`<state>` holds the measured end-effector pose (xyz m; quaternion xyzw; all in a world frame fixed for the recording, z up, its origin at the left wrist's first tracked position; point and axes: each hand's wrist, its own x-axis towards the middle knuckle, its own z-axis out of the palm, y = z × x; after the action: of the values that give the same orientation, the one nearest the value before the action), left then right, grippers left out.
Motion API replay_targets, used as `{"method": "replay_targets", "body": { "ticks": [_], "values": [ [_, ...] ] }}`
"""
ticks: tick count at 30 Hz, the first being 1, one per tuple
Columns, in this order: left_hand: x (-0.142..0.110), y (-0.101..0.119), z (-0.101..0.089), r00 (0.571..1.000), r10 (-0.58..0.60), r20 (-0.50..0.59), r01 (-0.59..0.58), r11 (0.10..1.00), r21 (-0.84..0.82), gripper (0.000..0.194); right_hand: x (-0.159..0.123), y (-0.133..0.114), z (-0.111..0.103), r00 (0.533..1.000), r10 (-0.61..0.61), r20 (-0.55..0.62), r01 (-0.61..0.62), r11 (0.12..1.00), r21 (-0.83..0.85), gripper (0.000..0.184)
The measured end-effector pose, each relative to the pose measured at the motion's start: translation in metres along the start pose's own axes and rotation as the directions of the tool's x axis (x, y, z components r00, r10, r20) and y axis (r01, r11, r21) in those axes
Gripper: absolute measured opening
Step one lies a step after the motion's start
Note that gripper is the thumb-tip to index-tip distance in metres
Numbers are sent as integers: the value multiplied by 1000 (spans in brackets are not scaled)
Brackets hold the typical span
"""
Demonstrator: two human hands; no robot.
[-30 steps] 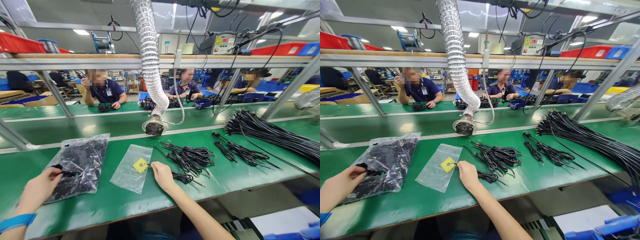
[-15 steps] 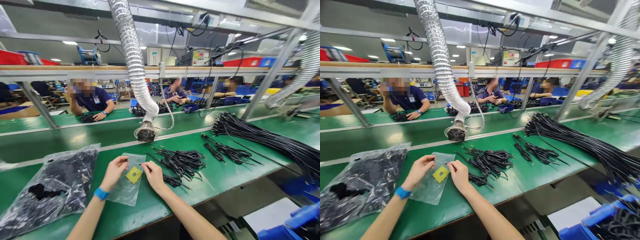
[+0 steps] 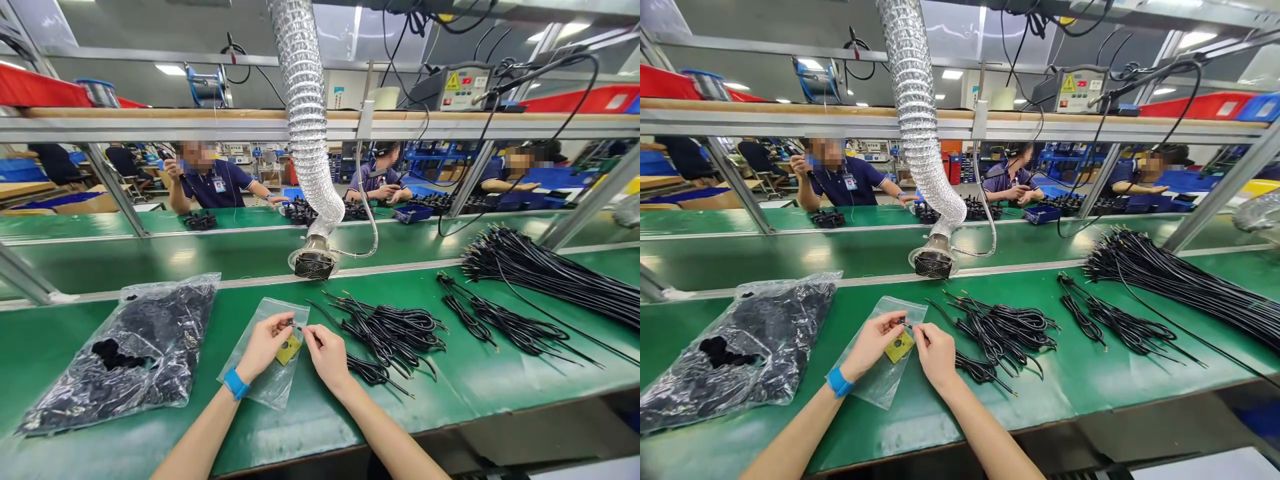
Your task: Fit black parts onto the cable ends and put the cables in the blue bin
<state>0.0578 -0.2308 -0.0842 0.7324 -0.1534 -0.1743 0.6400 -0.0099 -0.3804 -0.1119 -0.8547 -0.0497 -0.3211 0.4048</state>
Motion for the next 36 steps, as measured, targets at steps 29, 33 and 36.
{"method": "replay_targets", "body": {
  "ticks": [29, 33, 36],
  "values": [
    [-8, 4, -6, 992, -117, 36, 122, 967, -224, 73, 2, -8, -8, 982, -183, 46, 186, 980, -68, 14],
    [-9, 1, -8, 995, -98, 37, 103, 969, -224, 70, 1, -9, -9, 985, -166, 50, 169, 984, -62, 16],
    [-9, 0, -8, 995, -91, 33, 96, 968, -231, 70, 1, -9, -8, 989, -134, 55, 136, 990, -39, 18]
  ]
}}
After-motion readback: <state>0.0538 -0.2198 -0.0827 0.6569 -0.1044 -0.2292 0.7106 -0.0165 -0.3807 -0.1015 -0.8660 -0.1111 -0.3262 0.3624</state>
